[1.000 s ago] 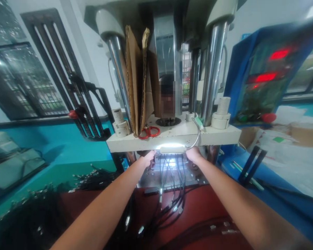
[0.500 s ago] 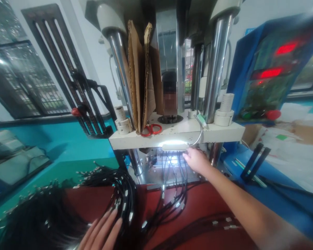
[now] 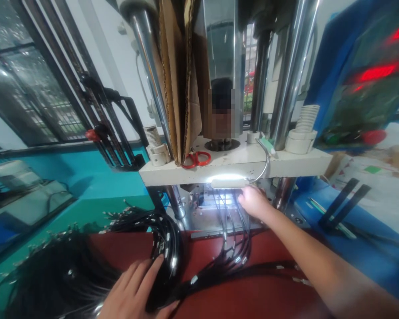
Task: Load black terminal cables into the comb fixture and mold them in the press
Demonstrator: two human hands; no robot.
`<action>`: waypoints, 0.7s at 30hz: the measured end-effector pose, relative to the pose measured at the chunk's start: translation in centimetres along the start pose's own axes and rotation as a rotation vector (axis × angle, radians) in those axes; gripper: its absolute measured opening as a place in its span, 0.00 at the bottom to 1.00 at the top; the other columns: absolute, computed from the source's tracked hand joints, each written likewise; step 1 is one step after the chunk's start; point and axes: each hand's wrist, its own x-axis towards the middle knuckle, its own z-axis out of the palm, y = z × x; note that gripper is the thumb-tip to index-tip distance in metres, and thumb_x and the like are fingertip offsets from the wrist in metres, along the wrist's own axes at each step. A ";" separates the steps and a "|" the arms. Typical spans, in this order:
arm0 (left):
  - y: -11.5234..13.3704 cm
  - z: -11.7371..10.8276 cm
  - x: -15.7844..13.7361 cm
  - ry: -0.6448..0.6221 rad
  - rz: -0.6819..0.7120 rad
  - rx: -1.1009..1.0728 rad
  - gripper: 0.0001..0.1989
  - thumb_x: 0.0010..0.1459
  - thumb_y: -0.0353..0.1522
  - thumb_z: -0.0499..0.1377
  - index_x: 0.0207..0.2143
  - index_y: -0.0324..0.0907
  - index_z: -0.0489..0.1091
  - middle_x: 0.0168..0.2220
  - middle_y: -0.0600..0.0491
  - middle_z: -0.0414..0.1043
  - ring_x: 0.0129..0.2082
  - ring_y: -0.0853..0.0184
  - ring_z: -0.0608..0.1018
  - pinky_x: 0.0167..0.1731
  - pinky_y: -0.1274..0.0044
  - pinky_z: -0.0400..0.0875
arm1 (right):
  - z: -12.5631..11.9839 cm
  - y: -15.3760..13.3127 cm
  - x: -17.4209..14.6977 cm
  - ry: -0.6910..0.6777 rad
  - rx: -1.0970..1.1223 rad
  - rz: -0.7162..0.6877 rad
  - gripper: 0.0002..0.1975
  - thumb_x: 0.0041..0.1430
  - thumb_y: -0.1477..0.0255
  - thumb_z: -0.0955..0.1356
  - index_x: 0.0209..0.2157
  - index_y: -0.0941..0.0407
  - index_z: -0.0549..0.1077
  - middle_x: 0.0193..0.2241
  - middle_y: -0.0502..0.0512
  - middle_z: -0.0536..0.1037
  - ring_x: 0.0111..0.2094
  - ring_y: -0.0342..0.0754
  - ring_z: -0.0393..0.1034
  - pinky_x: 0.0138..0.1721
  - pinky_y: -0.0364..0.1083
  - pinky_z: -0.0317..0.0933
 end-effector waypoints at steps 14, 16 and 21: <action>1.4 -2.5 9.0 -0.183 0.021 -0.266 0.28 0.63 0.46 0.53 0.63 0.47 0.56 0.61 0.44 0.62 0.60 0.55 0.66 0.57 0.61 0.65 | -0.7 -0.3 0.2 0.067 -0.008 -0.017 0.19 0.64 0.64 0.62 0.48 0.57 0.78 0.48 0.65 0.76 0.55 0.60 0.64 0.52 0.54 0.56; 2.3 -1.0 13.1 -0.243 0.089 -0.373 0.21 0.68 0.37 0.46 0.61 0.46 0.58 0.62 0.48 0.61 0.62 0.62 0.64 0.61 0.66 0.61 | -0.6 -0.8 0.4 0.086 -0.007 -0.023 0.19 0.63 0.64 0.62 0.47 0.57 0.79 0.47 0.65 0.77 0.54 0.59 0.64 0.52 0.54 0.55; 2.5 6.5 21.0 -0.348 0.152 -0.339 0.22 0.63 0.28 0.49 0.59 0.39 0.62 0.60 0.45 0.65 0.59 0.59 0.68 0.60 0.66 0.62 | -0.1 -1.5 0.3 0.111 -0.007 -0.045 0.18 0.62 0.67 0.62 0.46 0.53 0.79 0.47 0.62 0.77 0.53 0.59 0.64 0.52 0.55 0.55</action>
